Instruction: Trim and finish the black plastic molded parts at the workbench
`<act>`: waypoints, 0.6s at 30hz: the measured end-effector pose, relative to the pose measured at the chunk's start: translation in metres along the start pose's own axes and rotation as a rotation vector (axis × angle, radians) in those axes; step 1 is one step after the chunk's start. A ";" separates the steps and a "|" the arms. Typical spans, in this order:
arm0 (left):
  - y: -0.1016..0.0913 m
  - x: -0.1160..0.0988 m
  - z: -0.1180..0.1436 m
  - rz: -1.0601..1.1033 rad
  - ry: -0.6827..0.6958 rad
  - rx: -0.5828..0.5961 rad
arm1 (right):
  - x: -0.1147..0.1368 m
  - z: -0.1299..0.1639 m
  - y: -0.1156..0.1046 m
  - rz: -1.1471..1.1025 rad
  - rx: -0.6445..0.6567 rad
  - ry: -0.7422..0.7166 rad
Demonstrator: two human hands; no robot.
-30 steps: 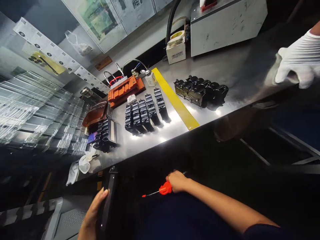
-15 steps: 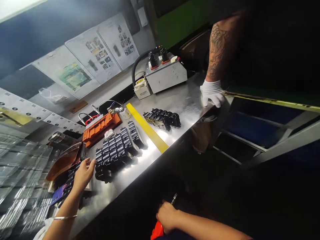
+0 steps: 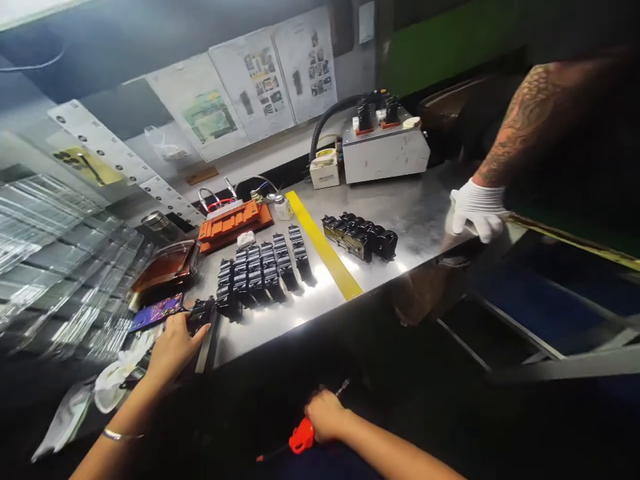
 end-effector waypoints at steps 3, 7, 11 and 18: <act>0.009 0.015 -0.003 0.272 -0.097 0.038 | 0.003 0.001 -0.006 0.098 0.061 0.041; 0.017 0.030 -0.009 0.646 -0.109 0.051 | 0.012 0.000 -0.010 0.148 0.093 0.033; 0.032 0.051 0.030 1.316 -0.142 0.060 | 0.018 0.001 -0.010 0.190 0.098 0.020; 0.121 0.125 0.202 1.840 -0.773 -0.009 | 0.008 0.001 -0.020 0.160 0.099 -0.004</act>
Point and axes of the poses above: each hand's wrist, its own z-axis away from the middle knuckle, its own y-axis out of the palm, x = y × z, the point moved 6 cm from there along -z, towards the middle knuckle, and after that the axes turned 12 degrees about z, right-handed, at the moved point
